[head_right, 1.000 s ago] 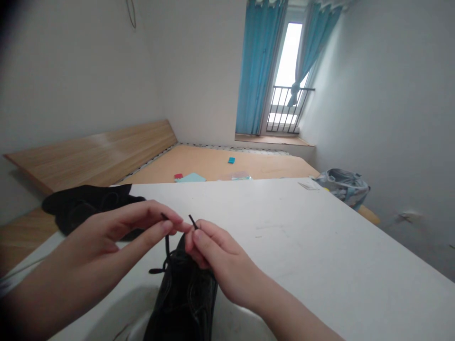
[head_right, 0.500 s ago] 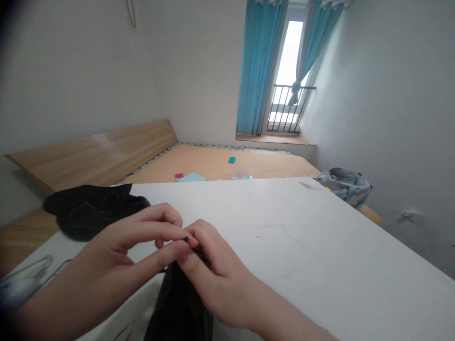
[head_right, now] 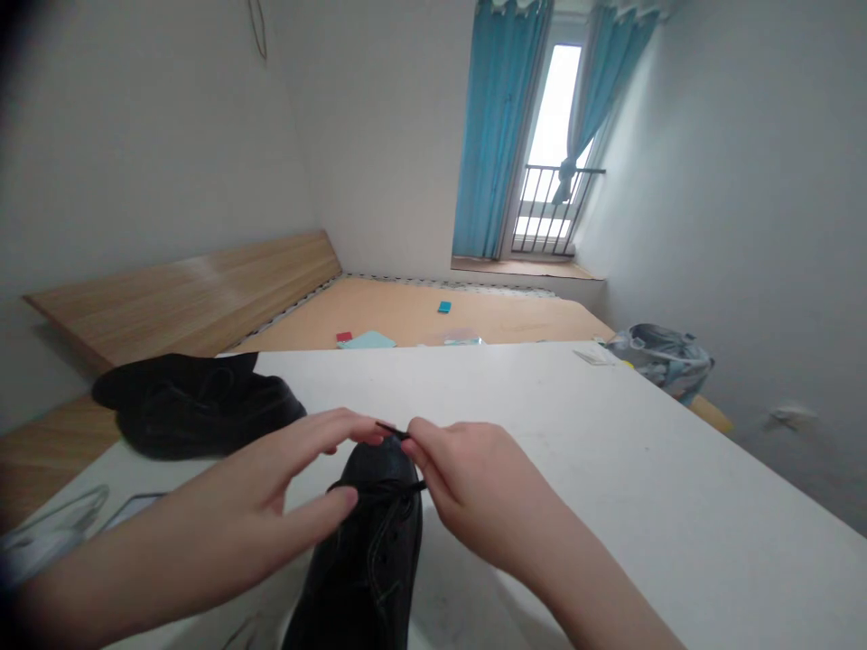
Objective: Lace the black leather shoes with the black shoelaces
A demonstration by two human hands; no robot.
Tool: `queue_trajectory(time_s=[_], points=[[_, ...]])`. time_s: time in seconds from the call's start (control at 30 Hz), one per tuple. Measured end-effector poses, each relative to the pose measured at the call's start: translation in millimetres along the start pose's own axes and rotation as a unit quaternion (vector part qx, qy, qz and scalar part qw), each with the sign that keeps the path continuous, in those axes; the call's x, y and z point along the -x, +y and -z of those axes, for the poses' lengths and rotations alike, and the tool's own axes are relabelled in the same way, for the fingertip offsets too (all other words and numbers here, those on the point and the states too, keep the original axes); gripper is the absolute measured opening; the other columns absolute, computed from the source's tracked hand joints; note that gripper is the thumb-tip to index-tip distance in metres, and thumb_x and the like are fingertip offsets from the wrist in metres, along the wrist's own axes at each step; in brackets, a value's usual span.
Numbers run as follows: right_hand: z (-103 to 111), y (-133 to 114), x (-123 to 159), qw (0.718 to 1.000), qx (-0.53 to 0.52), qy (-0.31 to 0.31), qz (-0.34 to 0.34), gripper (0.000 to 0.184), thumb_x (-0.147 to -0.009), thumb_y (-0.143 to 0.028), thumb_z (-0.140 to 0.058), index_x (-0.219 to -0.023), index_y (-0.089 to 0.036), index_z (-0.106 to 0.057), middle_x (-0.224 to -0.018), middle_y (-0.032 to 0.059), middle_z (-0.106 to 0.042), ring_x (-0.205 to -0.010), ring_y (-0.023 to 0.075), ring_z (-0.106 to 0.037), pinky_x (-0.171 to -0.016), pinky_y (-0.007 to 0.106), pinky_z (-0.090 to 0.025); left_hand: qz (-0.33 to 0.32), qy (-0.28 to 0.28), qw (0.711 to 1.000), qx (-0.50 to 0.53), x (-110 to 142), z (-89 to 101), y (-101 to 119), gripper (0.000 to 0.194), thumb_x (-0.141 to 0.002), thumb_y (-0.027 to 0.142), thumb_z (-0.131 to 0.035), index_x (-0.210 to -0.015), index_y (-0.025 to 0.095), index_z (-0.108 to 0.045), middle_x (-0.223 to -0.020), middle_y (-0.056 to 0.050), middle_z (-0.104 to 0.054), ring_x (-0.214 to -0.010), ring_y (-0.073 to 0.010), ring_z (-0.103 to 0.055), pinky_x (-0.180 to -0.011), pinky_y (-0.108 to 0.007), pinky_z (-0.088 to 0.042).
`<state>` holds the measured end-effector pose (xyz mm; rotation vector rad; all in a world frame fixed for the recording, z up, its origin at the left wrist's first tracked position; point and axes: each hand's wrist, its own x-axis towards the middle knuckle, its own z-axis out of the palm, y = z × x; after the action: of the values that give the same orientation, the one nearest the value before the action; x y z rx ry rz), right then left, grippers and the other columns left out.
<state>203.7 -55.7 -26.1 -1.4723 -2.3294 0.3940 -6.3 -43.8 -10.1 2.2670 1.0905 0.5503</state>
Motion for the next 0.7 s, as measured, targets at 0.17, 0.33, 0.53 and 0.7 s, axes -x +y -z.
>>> queue_trajectory(time_s=[0.17,0.33,0.53,0.7], points=[[-5,-8,-3,0.981,-0.162,-0.102,0.007,0.029,-0.100,-0.029,-0.035,-0.075,-0.020,-0.047,-0.069,-0.0021,-0.052,-0.064,0.0123,-0.048,-0.060,0.024,-0.032,0.028,-0.117,0.992,-0.039,-2,-10.5,-15,0.025,-0.079,0.039,-0.065,-0.102,0.029,-0.064,-0.103,0.002,-0.067,-0.095,-0.0217,-0.061,-0.086,-0.032,-0.045],[-2,-20,0,0.917,-0.381,-0.117,0.021,0.036,-0.101,-0.041,-0.036,-0.074,-0.018,-0.046,-0.070,-0.0030,-0.044,-0.063,0.0097,-0.040,-0.058,0.020,-0.036,0.025,-0.130,0.991,-0.024,0,-8.4,-16,0.022,-0.082,0.043,-0.063,-0.101,0.031,-0.063,-0.102,0.003,-0.069,-0.091,-0.0214,-0.062,-0.079,-0.029,-0.045],[5,-36,-6,0.907,-0.382,-0.173,0.040,0.032,-0.100,-0.034,-0.038,-0.074,-0.018,-0.046,-0.068,-0.0033,-0.045,-0.062,0.0092,-0.040,-0.058,0.020,-0.035,-0.011,-0.120,0.993,-0.016,1,-11.1,-20,0.016,-0.086,0.036,-0.057,-0.093,0.026,-0.067,-0.093,0.001,-0.072,-0.081,-0.0190,-0.064,-0.069,-0.025,-0.044],[12,-38,-31,0.902,-0.366,-0.227,0.011,0.031,-0.099,-0.032,-0.039,-0.072,-0.017,-0.047,-0.066,-0.0038,-0.042,-0.061,0.0093,-0.040,-0.056,0.020,-0.038,0.029,-0.104,0.993,-0.044,4,-11.0,-24,0.030,-0.083,0.052,-0.059,-0.095,0.027,-0.071,-0.092,0.000,-0.073,-0.080,-0.0219,-0.066,-0.069,-0.028,-0.047]])
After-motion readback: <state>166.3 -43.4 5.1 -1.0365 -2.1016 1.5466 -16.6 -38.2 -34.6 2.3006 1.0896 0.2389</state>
